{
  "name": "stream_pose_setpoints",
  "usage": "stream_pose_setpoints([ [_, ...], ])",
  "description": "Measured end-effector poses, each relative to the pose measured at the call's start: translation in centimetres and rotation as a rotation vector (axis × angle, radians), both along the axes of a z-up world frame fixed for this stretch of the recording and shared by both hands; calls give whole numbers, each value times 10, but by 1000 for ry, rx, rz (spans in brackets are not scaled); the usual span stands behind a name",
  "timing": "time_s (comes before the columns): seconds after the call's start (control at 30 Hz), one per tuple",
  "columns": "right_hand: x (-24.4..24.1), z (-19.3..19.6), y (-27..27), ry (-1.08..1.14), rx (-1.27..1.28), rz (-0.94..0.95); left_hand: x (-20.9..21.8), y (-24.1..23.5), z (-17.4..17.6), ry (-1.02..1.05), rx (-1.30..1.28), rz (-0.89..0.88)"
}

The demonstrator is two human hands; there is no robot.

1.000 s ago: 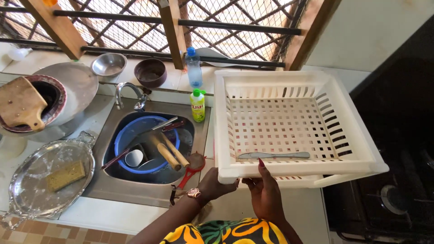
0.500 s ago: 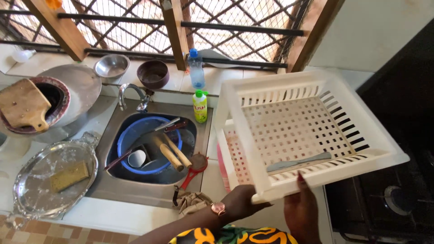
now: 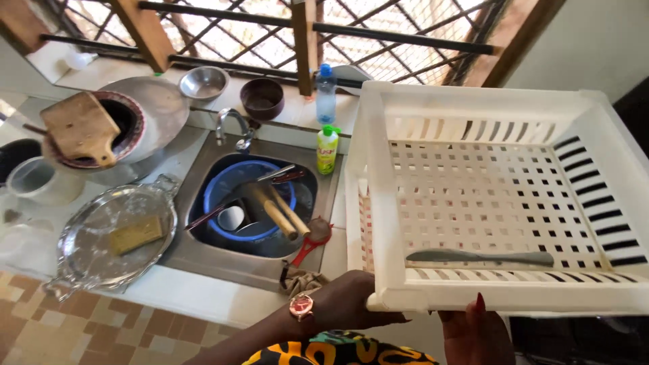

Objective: The person places a silver tray on a table, then moves to the kitchen sink area. They pick up a white plastic dish rack and begin disassembling it by removing the side panels and the cutlery tray. The person then reassembles the rack by snapping the side panels back into place and inserting the cutlery tray.

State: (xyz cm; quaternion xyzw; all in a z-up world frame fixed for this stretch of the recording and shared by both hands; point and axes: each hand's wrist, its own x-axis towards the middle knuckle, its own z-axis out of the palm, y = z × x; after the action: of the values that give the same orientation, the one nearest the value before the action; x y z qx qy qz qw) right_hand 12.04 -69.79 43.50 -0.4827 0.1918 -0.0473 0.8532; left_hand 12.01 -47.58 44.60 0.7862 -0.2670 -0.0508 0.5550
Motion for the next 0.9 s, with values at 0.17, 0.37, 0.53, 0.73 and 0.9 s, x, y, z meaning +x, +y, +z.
stream_pose_setpoints([
  [0.17, -29, -31, 24, -452, 152, 260, -40, 44, 16, 281, 299, 94],
  [0.37, -76, -40, 84, -453, 191, 265, -85, 95, -34, -27, 144, 101],
  [0.53, -136, -17, 140, -456, 163, 382, -134, 151, -23, 83, 121, 86],
  [0.73, -185, -21, 180, -299, 112, 366, -174, 197, -25, 195, 116, 76],
  [0.9, -210, -15, 204, -505, 248, 381, -192, 231, 0, 306, 158, 70],
])
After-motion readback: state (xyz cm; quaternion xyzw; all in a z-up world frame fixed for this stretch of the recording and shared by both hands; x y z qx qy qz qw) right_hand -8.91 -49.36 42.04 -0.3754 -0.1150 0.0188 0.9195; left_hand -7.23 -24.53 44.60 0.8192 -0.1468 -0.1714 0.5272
